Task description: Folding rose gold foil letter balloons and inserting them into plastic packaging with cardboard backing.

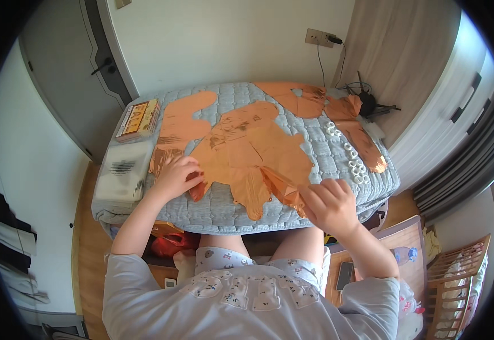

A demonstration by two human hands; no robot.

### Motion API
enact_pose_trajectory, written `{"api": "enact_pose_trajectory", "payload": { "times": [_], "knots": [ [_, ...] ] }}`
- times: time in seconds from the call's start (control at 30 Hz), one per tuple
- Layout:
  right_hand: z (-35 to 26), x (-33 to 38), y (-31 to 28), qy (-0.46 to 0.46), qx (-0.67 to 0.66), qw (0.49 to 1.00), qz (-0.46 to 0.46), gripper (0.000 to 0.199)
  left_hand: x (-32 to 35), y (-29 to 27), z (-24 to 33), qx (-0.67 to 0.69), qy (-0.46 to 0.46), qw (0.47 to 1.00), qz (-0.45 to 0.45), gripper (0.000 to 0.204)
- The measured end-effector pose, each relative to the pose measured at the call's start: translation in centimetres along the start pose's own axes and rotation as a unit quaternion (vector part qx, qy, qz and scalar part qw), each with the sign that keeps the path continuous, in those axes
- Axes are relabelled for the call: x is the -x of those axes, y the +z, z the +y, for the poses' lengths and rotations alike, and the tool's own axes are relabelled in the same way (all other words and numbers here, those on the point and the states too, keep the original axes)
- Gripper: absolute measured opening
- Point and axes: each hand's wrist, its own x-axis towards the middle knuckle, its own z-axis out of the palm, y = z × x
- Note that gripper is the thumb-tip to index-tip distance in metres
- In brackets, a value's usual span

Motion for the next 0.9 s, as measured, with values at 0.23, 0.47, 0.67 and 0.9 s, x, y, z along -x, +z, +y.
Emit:
{"api": "enact_pose_trajectory", "payload": {
  "times": [0.23,0.47,0.67,0.9],
  "knots": [
    [5.3,-4.1,-0.9,0.021,0.021,1.0,0.002,0.02,4.1,-1.0,-1.5,0.084,-0.004,0.996,-0.037,0.016],
    [13.0,-16.6,-2.2,0.121,0.091,0.977,-0.148,0.019,5.2,-3.7,-2.1,0.258,-0.147,0.942,-0.154,0.016],
    [21.7,-28.7,-2.8,0.161,0.204,0.945,-0.197,0.023,1.3,-4.2,0.4,0.283,-0.192,0.911,-0.232,0.024],
    [22.4,-31.9,-10.4,-0.071,-0.102,0.984,-0.125,0.03,-4.6,4.2,4.4,0.102,0.021,0.994,-0.035,0.052]
  ]
}}
